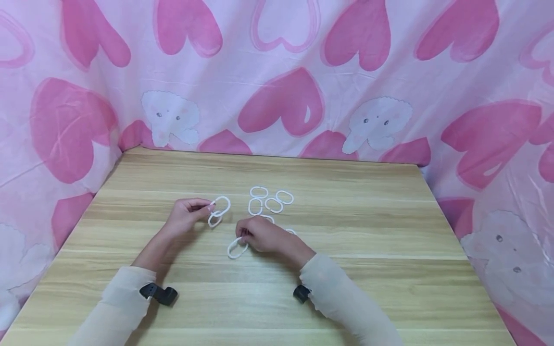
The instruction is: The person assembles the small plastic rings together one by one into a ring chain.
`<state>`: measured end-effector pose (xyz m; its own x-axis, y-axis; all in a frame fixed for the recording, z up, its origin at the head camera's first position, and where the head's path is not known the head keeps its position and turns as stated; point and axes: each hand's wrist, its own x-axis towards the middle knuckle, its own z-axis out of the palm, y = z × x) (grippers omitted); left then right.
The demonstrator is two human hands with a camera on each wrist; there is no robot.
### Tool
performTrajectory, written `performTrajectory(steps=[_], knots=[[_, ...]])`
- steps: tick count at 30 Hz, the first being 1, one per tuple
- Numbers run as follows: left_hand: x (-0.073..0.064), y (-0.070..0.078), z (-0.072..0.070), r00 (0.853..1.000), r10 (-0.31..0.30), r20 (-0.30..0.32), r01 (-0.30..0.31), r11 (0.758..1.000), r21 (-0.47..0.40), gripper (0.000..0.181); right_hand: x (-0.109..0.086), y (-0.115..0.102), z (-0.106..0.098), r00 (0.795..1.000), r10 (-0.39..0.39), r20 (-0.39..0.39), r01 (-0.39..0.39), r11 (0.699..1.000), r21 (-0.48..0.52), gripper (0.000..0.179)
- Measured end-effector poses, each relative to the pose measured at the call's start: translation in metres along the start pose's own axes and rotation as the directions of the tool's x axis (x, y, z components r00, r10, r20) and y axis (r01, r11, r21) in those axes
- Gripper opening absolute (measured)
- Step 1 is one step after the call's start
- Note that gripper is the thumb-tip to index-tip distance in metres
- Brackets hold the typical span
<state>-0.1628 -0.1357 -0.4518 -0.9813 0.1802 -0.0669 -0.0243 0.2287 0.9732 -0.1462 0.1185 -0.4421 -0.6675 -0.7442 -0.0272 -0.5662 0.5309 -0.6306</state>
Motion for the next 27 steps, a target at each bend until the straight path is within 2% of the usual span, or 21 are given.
performTrajectory(steps=[2, 6, 10, 12, 17, 19, 21, 27], knots=[[0.0, 0.0, 0.003, 1.0, -0.004, 0.016, 0.004, 1.0, 0.005, 0.027, -0.002, 0.001, -0.006, 0.999, 0.03, -0.026, -0.027, 0.992, 0.127, 0.007], [-0.001, 0.0, 0.008, 0.998, 0.026, 0.056, -0.027, 1.0, 0.014, 0.025, -0.005, 0.004, -0.021, 0.988, 0.105, -0.112, -0.064, 0.944, 0.324, 0.016], [-0.003, -0.001, 0.011, 0.996, 0.036, 0.077, -0.039, 0.999, 0.037, 0.022, -0.006, 0.009, -0.029, 0.967, 0.152, -0.204, -0.058, 0.913, 0.403, 0.021], [-0.004, 0.0, 0.012, 0.996, 0.023, 0.083, -0.026, 0.999, 0.044, 0.022, -0.006, 0.011, -0.031, 0.957, 0.176, -0.23, -0.059, 0.896, 0.441, 0.024], [-0.004, 0.001, 0.017, 0.995, 0.01, 0.103, -0.018, 0.997, 0.074, 0.023, -0.007, 0.013, -0.032, 0.94, 0.252, -0.23, -0.083, 0.823, 0.562, 0.027], [-0.004, 0.001, 0.02, 0.994, 0.012, 0.111, -0.022, 0.996, 0.09, 0.022, -0.007, 0.013, -0.032, 0.936, 0.268, -0.228, -0.087, 0.805, 0.586, 0.026], [-0.004, 0.001, 0.023, 0.992, 0.014, 0.125, -0.028, 0.994, 0.107, 0.022, -0.007, 0.013, -0.032, 0.931, 0.281, -0.233, -0.093, 0.801, 0.592, 0.022], [-0.003, 0.001, 0.033, 0.987, 0.026, 0.159, -0.053, 0.985, 0.165, 0.02, -0.006, 0.012, -0.032, 0.902, 0.316, -0.294, -0.129, 0.848, 0.515, 0.014]])
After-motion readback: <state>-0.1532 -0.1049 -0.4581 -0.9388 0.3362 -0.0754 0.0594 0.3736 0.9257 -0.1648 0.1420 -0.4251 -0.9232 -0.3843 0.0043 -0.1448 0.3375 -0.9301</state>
